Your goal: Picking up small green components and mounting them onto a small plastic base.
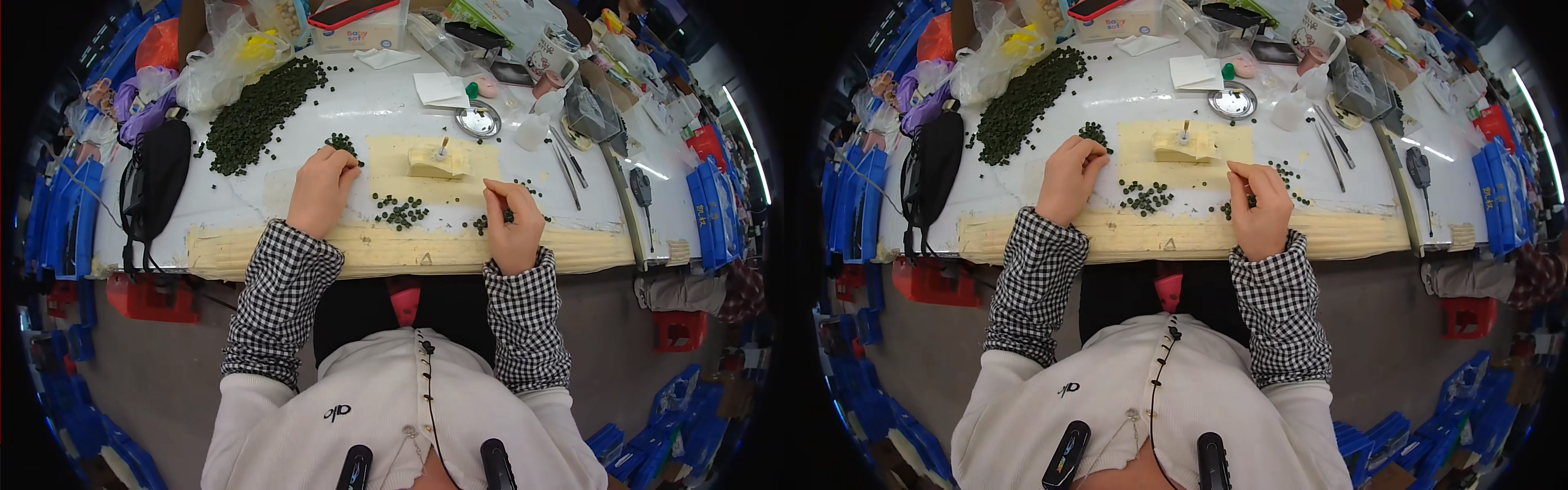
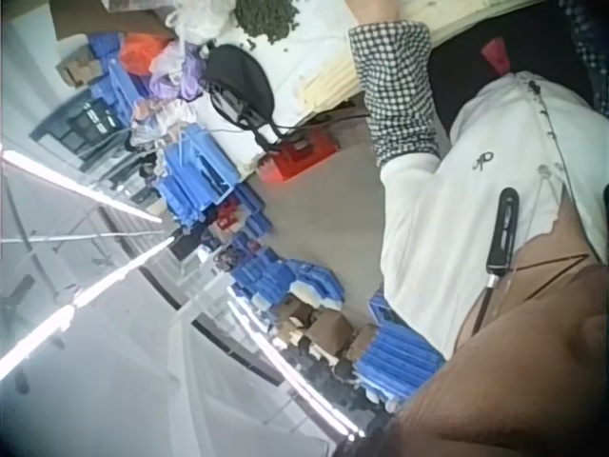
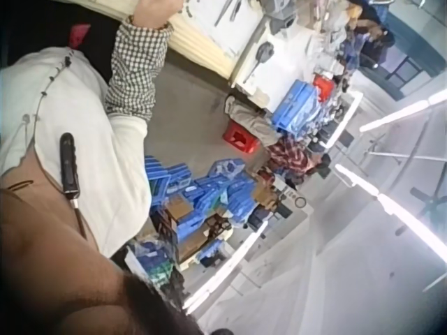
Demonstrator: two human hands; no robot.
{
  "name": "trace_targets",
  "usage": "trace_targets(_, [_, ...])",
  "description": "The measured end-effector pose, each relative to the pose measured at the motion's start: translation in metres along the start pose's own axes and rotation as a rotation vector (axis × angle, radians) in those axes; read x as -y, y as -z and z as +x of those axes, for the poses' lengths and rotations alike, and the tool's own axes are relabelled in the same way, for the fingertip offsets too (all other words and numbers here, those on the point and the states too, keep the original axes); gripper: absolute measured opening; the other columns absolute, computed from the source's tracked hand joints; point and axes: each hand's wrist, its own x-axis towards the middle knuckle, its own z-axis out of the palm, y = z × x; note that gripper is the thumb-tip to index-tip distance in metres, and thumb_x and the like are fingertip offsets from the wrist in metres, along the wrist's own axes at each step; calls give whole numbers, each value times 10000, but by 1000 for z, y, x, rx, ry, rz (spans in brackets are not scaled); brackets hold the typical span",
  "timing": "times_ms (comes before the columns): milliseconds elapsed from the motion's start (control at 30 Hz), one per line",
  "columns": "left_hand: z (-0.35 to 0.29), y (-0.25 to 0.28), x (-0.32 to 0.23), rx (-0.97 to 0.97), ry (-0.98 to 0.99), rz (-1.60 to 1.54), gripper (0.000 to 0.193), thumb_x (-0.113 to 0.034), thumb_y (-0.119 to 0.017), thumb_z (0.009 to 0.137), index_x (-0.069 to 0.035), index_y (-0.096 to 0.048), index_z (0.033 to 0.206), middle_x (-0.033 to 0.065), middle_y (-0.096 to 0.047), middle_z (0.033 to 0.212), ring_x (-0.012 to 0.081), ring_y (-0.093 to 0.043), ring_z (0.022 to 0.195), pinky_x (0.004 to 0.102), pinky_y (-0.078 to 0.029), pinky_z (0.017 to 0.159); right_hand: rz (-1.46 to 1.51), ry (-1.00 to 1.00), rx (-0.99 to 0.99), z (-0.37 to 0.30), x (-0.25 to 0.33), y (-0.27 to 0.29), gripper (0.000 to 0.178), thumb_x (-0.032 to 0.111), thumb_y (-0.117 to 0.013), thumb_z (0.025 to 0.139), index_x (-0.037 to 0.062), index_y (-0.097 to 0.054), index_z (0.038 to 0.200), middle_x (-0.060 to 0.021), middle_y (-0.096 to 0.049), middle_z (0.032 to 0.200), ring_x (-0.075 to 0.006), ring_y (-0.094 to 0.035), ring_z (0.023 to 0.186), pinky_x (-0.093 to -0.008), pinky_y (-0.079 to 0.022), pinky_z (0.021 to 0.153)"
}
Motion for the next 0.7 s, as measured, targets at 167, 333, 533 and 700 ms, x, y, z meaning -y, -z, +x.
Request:
trace_targets(167, [0,2,-2,-20,62,-29,59,-32,-647,818,10,-629,855,120,-603,800,266,-607,686,338,-490,629,2,-8,5,0,2,1,128,-29,-663,813,-19,-669,940,-119,-641,833,-197,-621,691,-275,-506,617])
trace_targets(333, [-1,3,-2,-30,105,-37,80,-24,-657,808,8,-644,881,115,-602,786,248,-598,647,325,-486,603,24,-29,-6,1,3,1,136,-47,-673,796,-23,-670,930,-129,-645,825,-195,-624,675,-273,-509,616])
trace_targets(533, [-1,8,-6,2,133,21,90,-10,-671,800,19,-650,882,85,-595,769,175,-571,632,278,-459,578,36,-55,31,3,6,3,152,-57,-678,786,-28,-670,935,-128,-645,815,-199,-619,681,-272,-507,615])
trace_targets(700, [3,12,-15,-57,44,60,74,-24,-665,816,16,-635,872,76,-607,779,193,-579,631,291,-466,591,82,-107,22,4,7,4,161,-69,-691,771,-32,-671,926,-127,-651,826,-193,-612,666,-269,-504,613])
